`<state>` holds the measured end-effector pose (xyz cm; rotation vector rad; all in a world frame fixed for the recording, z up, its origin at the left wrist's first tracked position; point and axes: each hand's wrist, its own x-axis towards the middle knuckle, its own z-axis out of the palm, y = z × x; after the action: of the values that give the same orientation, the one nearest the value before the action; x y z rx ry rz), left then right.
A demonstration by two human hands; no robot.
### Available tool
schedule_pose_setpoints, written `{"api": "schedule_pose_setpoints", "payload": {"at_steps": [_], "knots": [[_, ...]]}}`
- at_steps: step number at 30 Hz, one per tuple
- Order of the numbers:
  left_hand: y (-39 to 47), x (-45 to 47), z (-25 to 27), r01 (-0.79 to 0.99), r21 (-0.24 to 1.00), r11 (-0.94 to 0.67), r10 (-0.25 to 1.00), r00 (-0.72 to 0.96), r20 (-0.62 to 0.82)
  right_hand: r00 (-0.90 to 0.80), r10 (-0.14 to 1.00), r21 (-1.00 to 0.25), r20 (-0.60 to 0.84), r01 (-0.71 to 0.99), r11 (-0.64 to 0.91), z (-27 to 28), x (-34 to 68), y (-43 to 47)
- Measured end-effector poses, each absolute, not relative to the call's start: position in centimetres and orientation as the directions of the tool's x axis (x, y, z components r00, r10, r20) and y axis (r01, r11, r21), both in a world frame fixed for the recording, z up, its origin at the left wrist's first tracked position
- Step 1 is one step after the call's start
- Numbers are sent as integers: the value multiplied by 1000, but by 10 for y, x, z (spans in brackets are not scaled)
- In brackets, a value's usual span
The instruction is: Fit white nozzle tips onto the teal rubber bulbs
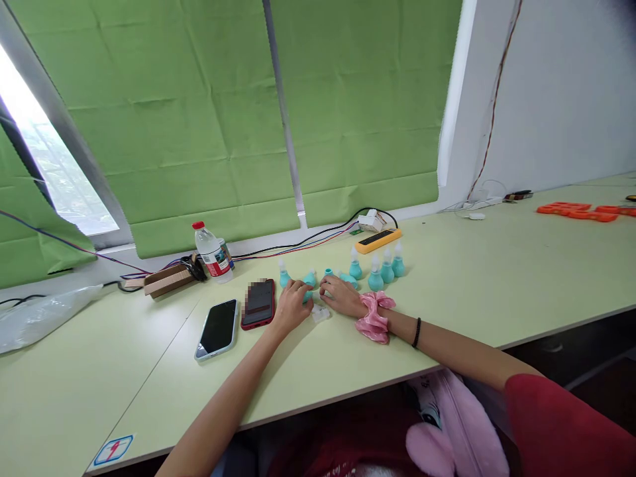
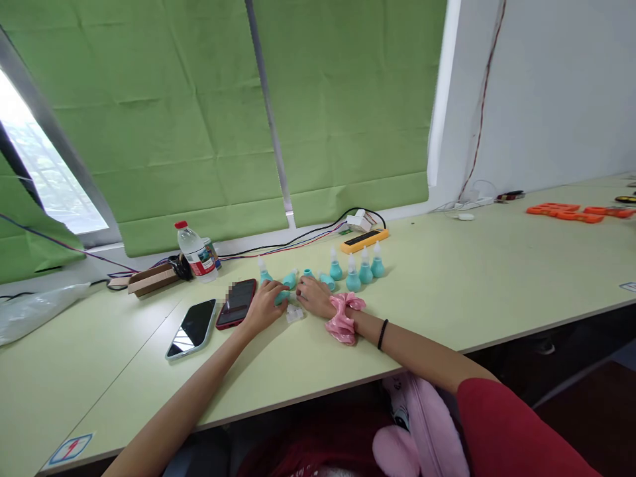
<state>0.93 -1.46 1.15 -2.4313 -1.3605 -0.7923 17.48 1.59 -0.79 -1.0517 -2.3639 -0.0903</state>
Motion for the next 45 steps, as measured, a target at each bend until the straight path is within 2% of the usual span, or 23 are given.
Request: {"api": "schedule_pose_setpoints", "payload": {"at_steps": [5, 10, 17, 23, 28, 33, 37, 41, 45], "knots": [[-11, 8, 8, 847, 74, -527, 763, 433, 479, -558, 684, -173, 471, 701, 691, -11, 174, 18], [-9, 6, 6, 883, 21, -469, 788, 407, 462, -518, 748, -165, 415, 766, 622, -12, 174, 18], [-7, 3, 4, 898, -37, -439, 801, 410, 436, -568, 695, -216, 440, 685, 696, -7, 176, 12], [-7, 5, 7, 903, -52, -427, 748, 385, 541, -498, 600, -321, 626, 537, 780, 0, 177, 14], [-16, 10, 13, 892, -7, -452, 705, 362, 610, -382, 586, -462, 715, 371, 806, 2, 179, 17], [-21, 11, 18, 925, -11, -379, 795, 332, 508, -314, 669, -625, 673, 243, 742, 4, 174, 8], [-20, 12, 19, 933, -45, -357, 836, 340, 431, -255, 691, -639, 676, 264, 723, 8, 173, 1], [-19, 12, 19, 951, 36, -307, 859, 261, 441, -192, 702, -634, 686, 317, 706, 6, 175, 6], [-22, 11, 20, 927, 210, -311, 844, 168, 510, -304, 776, -674, 553, 385, 631, -2, 178, 17]]}}
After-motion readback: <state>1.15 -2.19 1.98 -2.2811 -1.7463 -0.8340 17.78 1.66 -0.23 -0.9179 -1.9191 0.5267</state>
